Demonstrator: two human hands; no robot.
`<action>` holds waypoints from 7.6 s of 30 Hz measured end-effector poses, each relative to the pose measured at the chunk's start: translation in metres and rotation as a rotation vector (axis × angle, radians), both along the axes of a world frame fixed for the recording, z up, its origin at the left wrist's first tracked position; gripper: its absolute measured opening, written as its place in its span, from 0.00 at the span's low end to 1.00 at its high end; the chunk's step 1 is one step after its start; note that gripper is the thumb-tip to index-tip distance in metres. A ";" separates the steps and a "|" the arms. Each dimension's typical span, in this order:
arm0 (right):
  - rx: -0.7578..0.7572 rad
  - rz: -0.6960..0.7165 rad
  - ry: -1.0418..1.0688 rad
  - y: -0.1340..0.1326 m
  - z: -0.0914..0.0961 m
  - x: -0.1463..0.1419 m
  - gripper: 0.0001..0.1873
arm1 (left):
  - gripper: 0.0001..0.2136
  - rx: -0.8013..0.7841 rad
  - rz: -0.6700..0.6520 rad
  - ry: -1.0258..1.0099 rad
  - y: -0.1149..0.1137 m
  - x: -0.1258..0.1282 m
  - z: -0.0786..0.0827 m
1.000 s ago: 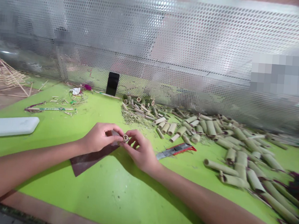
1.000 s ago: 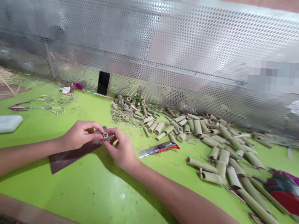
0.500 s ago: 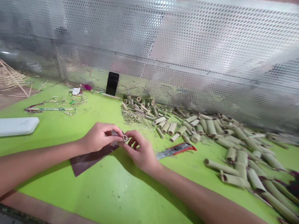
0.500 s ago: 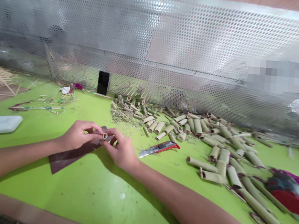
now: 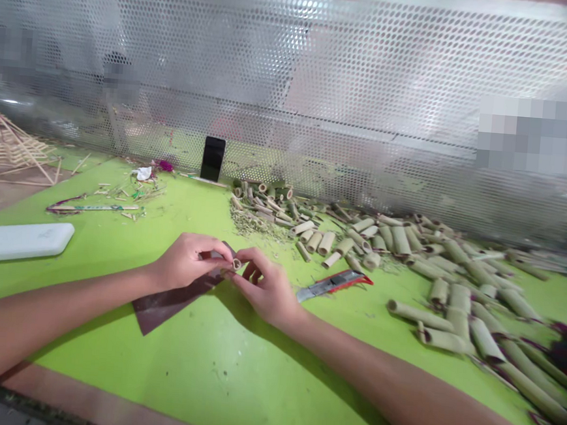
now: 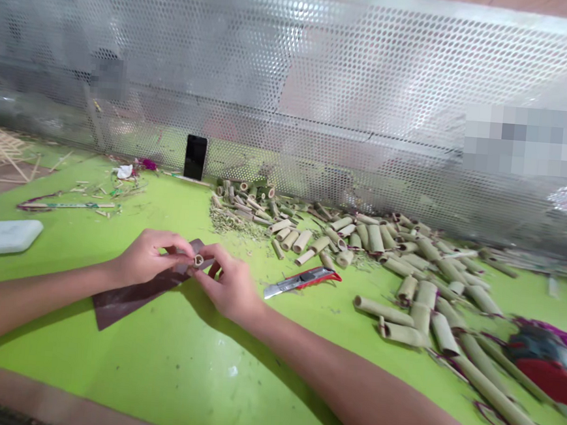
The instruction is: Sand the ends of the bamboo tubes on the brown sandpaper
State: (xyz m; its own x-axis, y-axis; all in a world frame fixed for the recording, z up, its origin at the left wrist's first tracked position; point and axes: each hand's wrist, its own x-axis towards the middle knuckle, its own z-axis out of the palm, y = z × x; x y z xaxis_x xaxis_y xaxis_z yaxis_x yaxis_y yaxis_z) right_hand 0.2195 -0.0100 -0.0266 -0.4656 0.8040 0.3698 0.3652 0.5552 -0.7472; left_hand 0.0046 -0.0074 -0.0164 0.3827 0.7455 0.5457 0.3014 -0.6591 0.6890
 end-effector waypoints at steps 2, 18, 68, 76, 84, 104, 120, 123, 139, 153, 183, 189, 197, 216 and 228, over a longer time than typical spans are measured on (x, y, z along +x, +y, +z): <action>-0.008 -0.001 -0.010 0.000 0.001 0.000 0.09 | 0.08 0.012 -0.008 0.017 0.000 0.000 0.001; 0.009 0.019 -0.001 0.002 -0.002 -0.001 0.08 | 0.04 0.086 -0.083 0.180 -0.002 -0.003 0.005; -0.126 -0.089 0.073 0.004 0.003 -0.002 0.12 | 0.10 -0.150 0.106 0.117 -0.002 0.000 0.003; -0.146 -0.045 0.029 0.005 0.002 -0.002 0.12 | 0.04 -0.104 0.021 0.141 -0.001 -0.001 0.007; -0.210 0.037 0.014 0.007 0.001 -0.001 0.16 | 0.01 -0.084 -0.055 0.187 0.003 -0.003 0.008; -0.434 0.064 0.148 0.008 0.008 -0.005 0.25 | 0.06 -0.289 -0.050 0.092 0.001 0.001 0.007; -0.215 -0.082 -0.038 0.007 0.000 0.001 0.15 | 0.04 -0.189 -0.042 0.073 0.007 0.000 -0.001; -0.198 -0.092 -0.057 0.004 0.000 0.001 0.14 | 0.03 -0.159 -0.039 0.063 0.004 0.001 -0.001; -0.217 -0.074 -0.019 0.006 0.007 -0.002 0.14 | 0.08 -0.104 0.075 0.086 0.001 0.000 0.003; -0.270 -0.107 0.047 0.014 0.002 0.002 0.16 | 0.13 -0.202 0.090 -0.023 0.011 -0.013 0.012; -0.100 -0.105 -0.045 0.009 0.003 0.002 0.14 | 0.10 0.401 0.181 0.664 0.004 -0.003 -0.005; -0.083 -0.111 -0.053 0.008 0.001 0.002 0.13 | 0.09 0.405 0.193 0.683 0.004 -0.002 -0.007; -0.069 -0.133 -0.077 0.008 0.002 0.000 0.14 | 0.09 0.354 0.221 0.686 0.005 0.001 -0.007; -0.112 -0.165 -0.024 0.010 0.007 -0.004 0.13 | 0.11 -0.136 0.277 0.302 0.011 0.003 -0.001; -0.103 -0.153 -0.040 0.009 0.004 0.000 0.14 | 0.11 -0.156 0.122 0.313 0.015 -0.008 0.004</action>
